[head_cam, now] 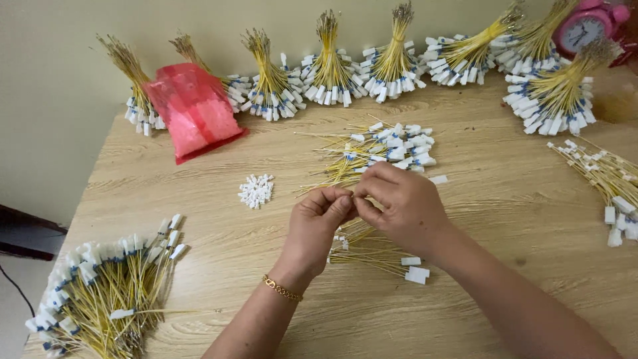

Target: Assembling small white plastic connectors onto the ends of yellow wires

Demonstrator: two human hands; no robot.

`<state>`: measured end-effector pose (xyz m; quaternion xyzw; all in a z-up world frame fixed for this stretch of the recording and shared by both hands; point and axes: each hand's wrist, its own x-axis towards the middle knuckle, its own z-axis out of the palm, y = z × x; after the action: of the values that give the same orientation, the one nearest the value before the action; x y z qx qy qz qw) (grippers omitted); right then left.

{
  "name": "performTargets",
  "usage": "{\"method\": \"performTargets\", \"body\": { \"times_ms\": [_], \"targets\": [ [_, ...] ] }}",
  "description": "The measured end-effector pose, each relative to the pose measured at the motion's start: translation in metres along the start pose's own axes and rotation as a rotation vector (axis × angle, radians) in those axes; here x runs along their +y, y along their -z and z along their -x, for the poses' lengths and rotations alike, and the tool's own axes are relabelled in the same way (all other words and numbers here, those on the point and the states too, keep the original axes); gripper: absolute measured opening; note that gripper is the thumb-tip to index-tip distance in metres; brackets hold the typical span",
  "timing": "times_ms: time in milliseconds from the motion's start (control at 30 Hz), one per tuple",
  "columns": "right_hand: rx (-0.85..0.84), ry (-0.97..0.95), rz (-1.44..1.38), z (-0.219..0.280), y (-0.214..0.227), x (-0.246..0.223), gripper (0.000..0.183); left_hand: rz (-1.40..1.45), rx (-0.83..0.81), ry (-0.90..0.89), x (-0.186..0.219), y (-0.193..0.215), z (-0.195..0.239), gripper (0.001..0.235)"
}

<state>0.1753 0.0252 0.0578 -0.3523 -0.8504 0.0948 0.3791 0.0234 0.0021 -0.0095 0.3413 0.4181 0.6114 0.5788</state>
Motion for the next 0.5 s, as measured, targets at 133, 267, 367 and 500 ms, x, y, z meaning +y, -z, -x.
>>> {"method": "performTargets", "body": {
  "times_ms": [133,267,367,500],
  "targets": [
    [-0.174,-0.071,-0.063,-0.010,0.009,0.004,0.012,-0.007,-0.002,0.031,-0.013,0.012,-0.007,0.013],
    [-0.399,-0.323,-0.086,-0.040,0.020,0.020,0.021,-0.222,-0.054,0.117,-0.009,0.025,-0.011,0.012],
    [-0.327,-0.333,0.165,-0.063,-0.008,0.070,0.026,-0.509,-0.113,0.192,0.008,0.022,-0.004,0.013],
    [-0.441,-0.535,0.283,-0.092,-0.048,0.095,0.024,-0.975,-0.231,0.130,0.022,0.021,0.003,0.015]
  ]
}}
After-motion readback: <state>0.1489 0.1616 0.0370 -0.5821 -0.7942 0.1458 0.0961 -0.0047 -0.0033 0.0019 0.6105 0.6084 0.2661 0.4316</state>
